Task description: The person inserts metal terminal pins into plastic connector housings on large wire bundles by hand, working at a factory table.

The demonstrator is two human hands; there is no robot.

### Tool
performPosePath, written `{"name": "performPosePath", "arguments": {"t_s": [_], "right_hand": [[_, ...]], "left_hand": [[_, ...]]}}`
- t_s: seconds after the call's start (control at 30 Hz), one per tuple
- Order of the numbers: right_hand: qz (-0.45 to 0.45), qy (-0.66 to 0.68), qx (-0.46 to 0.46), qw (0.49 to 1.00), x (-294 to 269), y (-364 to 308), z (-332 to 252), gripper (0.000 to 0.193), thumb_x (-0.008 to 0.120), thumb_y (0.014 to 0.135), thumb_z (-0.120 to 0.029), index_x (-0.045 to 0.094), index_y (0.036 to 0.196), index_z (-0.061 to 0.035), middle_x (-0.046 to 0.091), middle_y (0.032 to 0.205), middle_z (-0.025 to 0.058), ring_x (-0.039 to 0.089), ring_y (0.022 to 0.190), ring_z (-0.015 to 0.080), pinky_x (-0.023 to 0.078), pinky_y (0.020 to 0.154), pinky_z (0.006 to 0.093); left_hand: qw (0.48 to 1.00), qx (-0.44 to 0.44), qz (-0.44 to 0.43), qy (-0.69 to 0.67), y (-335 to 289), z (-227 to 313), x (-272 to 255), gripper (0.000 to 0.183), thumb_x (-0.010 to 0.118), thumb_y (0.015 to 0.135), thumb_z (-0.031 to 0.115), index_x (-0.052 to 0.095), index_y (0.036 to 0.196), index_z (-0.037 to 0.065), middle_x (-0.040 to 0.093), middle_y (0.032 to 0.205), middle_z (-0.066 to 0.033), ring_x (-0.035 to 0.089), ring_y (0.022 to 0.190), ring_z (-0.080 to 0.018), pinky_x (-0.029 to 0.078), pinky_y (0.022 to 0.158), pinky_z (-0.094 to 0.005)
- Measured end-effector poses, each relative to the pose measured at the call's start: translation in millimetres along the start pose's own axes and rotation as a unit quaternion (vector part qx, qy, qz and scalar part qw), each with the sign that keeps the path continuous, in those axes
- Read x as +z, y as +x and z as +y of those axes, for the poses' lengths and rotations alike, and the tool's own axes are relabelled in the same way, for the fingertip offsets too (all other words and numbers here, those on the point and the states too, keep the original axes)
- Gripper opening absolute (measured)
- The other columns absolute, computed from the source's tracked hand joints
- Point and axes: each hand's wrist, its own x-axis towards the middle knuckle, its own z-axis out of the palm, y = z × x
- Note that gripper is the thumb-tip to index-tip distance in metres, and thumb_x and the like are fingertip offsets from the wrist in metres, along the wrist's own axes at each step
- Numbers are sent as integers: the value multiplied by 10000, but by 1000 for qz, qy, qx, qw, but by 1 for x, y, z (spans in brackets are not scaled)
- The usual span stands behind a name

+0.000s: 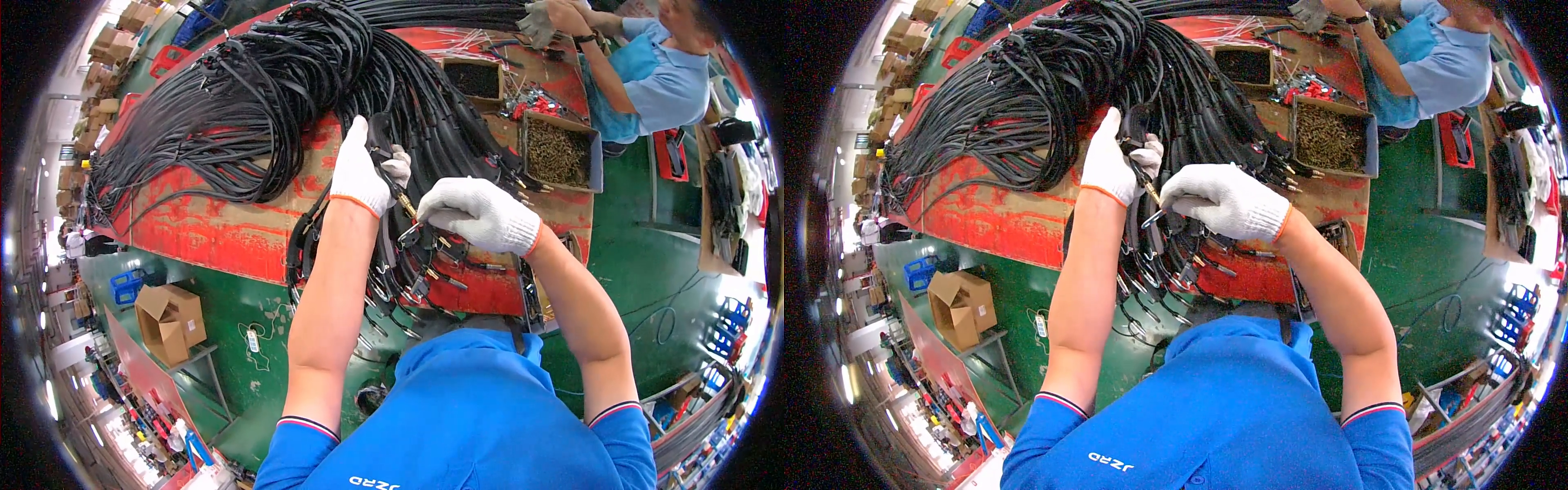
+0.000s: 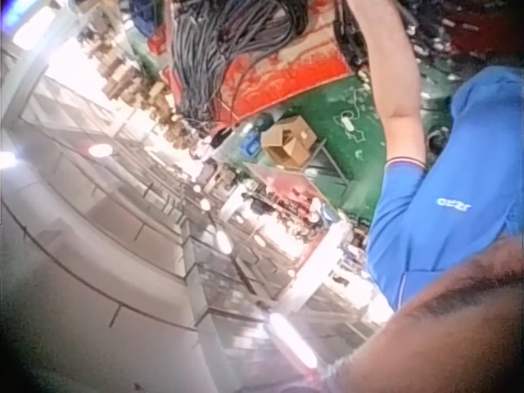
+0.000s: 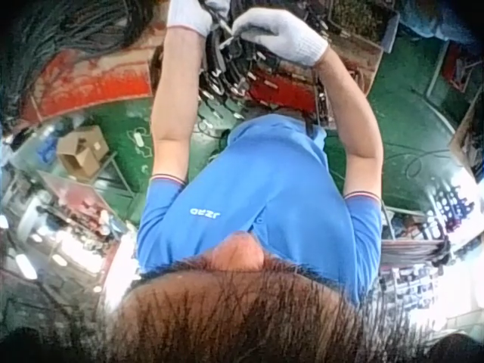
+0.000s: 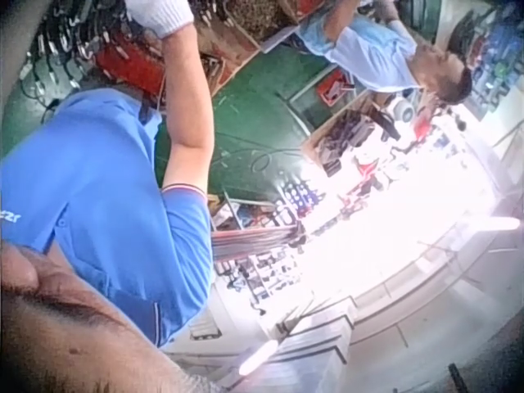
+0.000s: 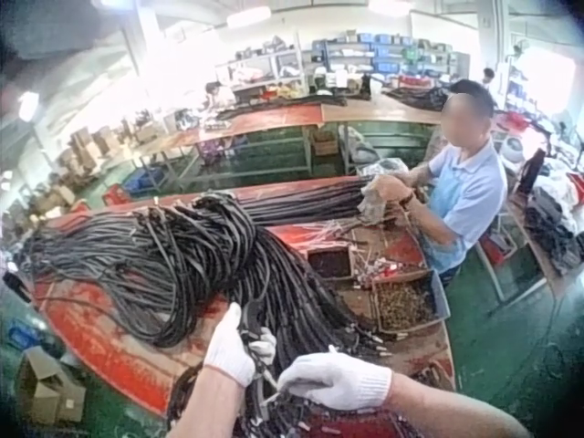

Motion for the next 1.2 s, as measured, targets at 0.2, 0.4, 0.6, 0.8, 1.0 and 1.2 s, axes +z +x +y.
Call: {"name": "performPosePath", "arguments": {"t_s": [0.2,0.4,0.6,0.8,1.0,1.2], "right_hand": [[28,126,71,989,14,-7,6,111,638,949,-7,660,1057,-22,672,1011,46,639,996,150,511,926,312],[89,274,119,950,37,-17,18,101,627,988,-49,637,1089,-44,652,1041,18,609,987,111,504,912,287],[166,461,131,862,75,-24,27,87,615,1015,-116,599,1091,-77,647,1017,32,592,833,107,491,754,260],[213,605,100,761,98,-22,26,149,651,1007,-149,581,1117,-79,634,975,7,589,841,103,499,763,277],[211,676,62,703,108,-21,23,163,662,991,-145,595,1126,-85,650,1036,27,627,907,145,520,810,324],[217,524,87,819,95,-32,42,106,615,1012,-93,617,1113,-61,656,1039,38,616,908,131,513,834,306]], "left_hand": [[999,40,-1,-8,-3,-3,3,452,619,958,446,461,1019,26,487,818,-133,468,617,-188,369,427,-235],[998,66,8,-16,-4,-7,5,289,570,950,262,469,959,-9,492,810,-139,460,598,-187,350,407,-236],[998,51,-22,-37,-2,-6,4,267,560,940,238,470,895,-9,480,769,-123,437,556,-173,330,395,-239],[998,55,-13,-40,-4,-5,3,257,549,944,228,476,881,-10,477,757,-120,434,548,-176,325,391,-239],[997,56,-22,-47,1,-5,0,248,556,935,218,488,850,-5,486,743,-121,440,546,-178,329,395,-243],[990,43,-54,124,-5,-12,4,364,498,978,386,547,915,31,518,738,-58,397,459,-113,311,421,-248]]}}
